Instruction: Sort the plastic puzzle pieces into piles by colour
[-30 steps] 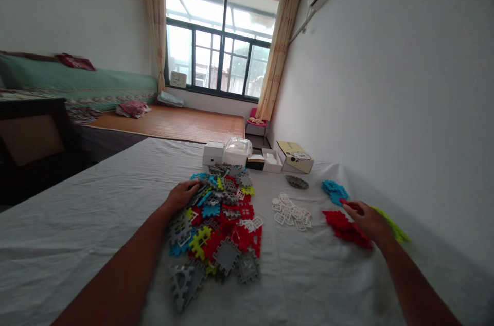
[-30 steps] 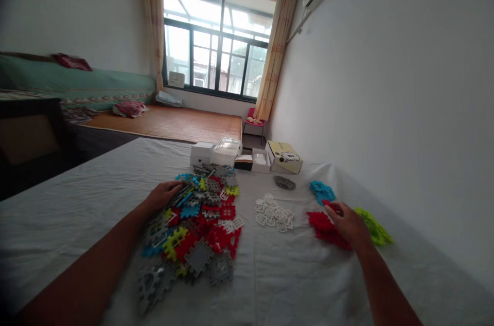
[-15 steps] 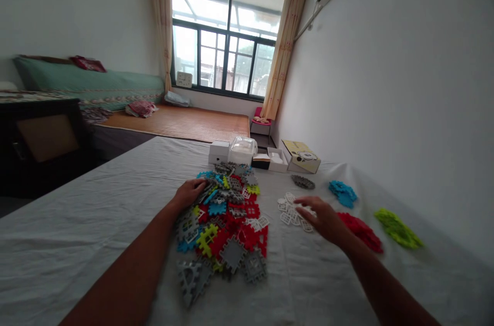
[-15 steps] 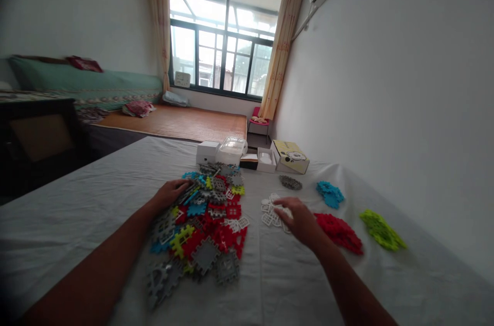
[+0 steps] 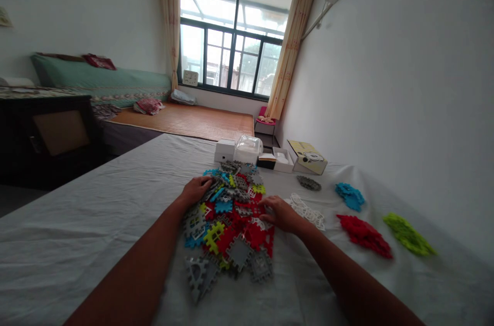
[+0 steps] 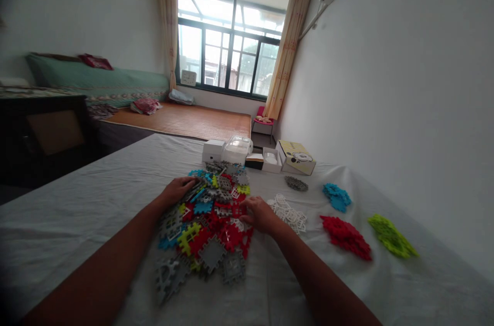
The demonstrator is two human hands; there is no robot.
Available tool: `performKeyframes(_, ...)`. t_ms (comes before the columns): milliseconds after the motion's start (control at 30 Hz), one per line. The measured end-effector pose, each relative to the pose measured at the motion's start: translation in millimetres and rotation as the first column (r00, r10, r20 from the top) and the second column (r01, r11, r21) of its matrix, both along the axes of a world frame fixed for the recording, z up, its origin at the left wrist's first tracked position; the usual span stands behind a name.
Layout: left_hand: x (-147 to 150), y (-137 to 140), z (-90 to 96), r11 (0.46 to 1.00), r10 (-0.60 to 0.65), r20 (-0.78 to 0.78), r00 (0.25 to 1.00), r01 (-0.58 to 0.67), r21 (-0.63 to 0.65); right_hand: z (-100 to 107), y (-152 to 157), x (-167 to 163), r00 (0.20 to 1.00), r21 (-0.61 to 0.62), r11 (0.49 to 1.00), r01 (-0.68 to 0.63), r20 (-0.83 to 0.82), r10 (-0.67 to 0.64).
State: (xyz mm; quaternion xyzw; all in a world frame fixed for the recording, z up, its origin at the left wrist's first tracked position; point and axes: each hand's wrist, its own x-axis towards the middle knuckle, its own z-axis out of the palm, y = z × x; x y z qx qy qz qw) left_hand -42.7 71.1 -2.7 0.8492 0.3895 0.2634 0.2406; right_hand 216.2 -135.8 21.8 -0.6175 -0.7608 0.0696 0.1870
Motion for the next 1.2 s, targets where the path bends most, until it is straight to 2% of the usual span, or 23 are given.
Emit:
performKeyframes(100,-0.3,1.9,-1.4,1.0,-0.002,0.008,1.0,0.002,-0.008,6.7,-8.5,-5.7,0.992,0.06,0.993,0.099,0.075,-0.104)
performKeyframes(200,-0.6,4.0,-3.1,1.0,0.001,0.021,1.0,0.0,-0.02,17.9,-31.0,-4.7,0.964,0.175,0.962,0.21,0.128,-0.234)
performKeyframes(300,-0.6,5.8,-4.5,1.0,-0.011,0.038,0.999,0.011,-0.006,24.0,-66.7,27.0,0.933,0.267,0.905,0.332,0.048,-0.356)
performKeyframes(333,-0.5,6.1,-4.6,1.0,-0.014,0.04,0.999,0.014,-0.002,23.7,-81.5,46.1,0.907,0.287,0.87,0.401,0.007,-0.421)
performKeyframes(400,-0.4,6.1,-3.9,1.0,-0.011,0.037,0.999,0.011,0.0,19.6,-114.5,93.7,0.807,0.296,0.76,0.579,-0.071,-0.587)
performKeyframes(500,-0.2,4.7,-0.8,1.0,0.018,0.016,1.0,-0.018,-0.005,6.8,-166.0,167.6,0.585,0.204,0.555,0.806,-0.137,-0.799)
performKeyframes(533,-0.1,4.1,0.4,0.999,0.031,0.008,0.999,-0.031,-0.008,2.0,-180.8,187.1,0.536,0.164,0.514,0.842,-0.147,-0.831)
performKeyframes(633,-0.1,2.6,3.0,0.999,0.044,-0.008,0.999,-0.044,-0.008,-8.3,-206.9,217.2,0.502,0.087,0.495,0.864,-0.123,-0.856)
performKeyframes(700,-0.2,2.5,3.0,0.999,0.035,-0.008,0.999,-0.035,-0.007,-8.1,-204.9,210.9,0.493,0.157,0.479,0.864,-0.067,-0.867)
performKeyframes(733,-0.2,2.7,2.5,1.0,0.03,-0.007,1.0,-0.03,-0.006,-5.7,-198.3,200.1,0.502,0.215,0.483,0.849,-0.042,-0.864)
performKeyframes(767,-0.2,3.0,1.8,1.0,0.025,-0.005,1.0,-0.025,-0.004,-1.8,-188.6,184.9,0.539,0.26,0.515,0.817,-0.025,-0.842)
performKeyframes(800,-0.3,3.3,1.0,1.0,0.021,-0.004,1.0,-0.021,-0.001,3.1,-176.6,165.9,0.608,0.279,0.58,0.765,-0.018,-0.793)
performKeyframes(833,-0.3,3.6,0.3,1.0,0.016,-0.003,1.0,-0.016,0.003,8.6,-163.2,143.9,0.707,0.263,0.678,0.686,-0.023,-0.706)
performKeyframes(900,-0.3,3.4,-0.5,1.0,0.006,0.0,1.0,-0.006,0.007,19.8,-135.1,95.2,0.888,0.145,0.876,0.46,-0.065,-0.455)
performKeyframes(933,-0.3,3.0,-0.5,1.0,0.005,0.0,1.0,-0.005,0.005,24.8,-121.8,70.6,0.945,0.095,0.942,0.322,-0.09,-0.314)
performKeyframes(967,-0.2,2.3,-0.4,1.0,0.008,0.001,1.0,-0.008,-0.002,28.8,-109.5,47.5,0.979,0.049,0.982,0.182,-0.1,-0.176)
performKeyframes(1000,-0.2,1.5,0.0,1.0,0.013,0.001,1.0,-0.013,-0.01,31.8,-98.6,26.6,0.992,0.012,0.998,0.068,-0.107,-0.067)
performKeyframes(1067,-0.1,0.1,0.8,0.999,0.025,-0.002,1.0,-0.025,-0.026,33.9,-80.3,-6.0,0.99,-0.052,0.993,-0.109,-0.098,0.103)
performKeyframes(1133,-0.1,-0.8,1.2,0.999,0.029,-0.002,1.0,-0.029,-0.032,31.1,-65.5,-25.0,0.978,-0.088,0.976,-0.198,-0.081,0.192)
performKeyframes(1200,-0.3,-0.9,0.9,0.999,0.027,-0.002,1.0,-0.027,-0.022,25.1,-52.8,-32.2,0.975,-0.087,0.972,-0.217,-0.07,0.211)
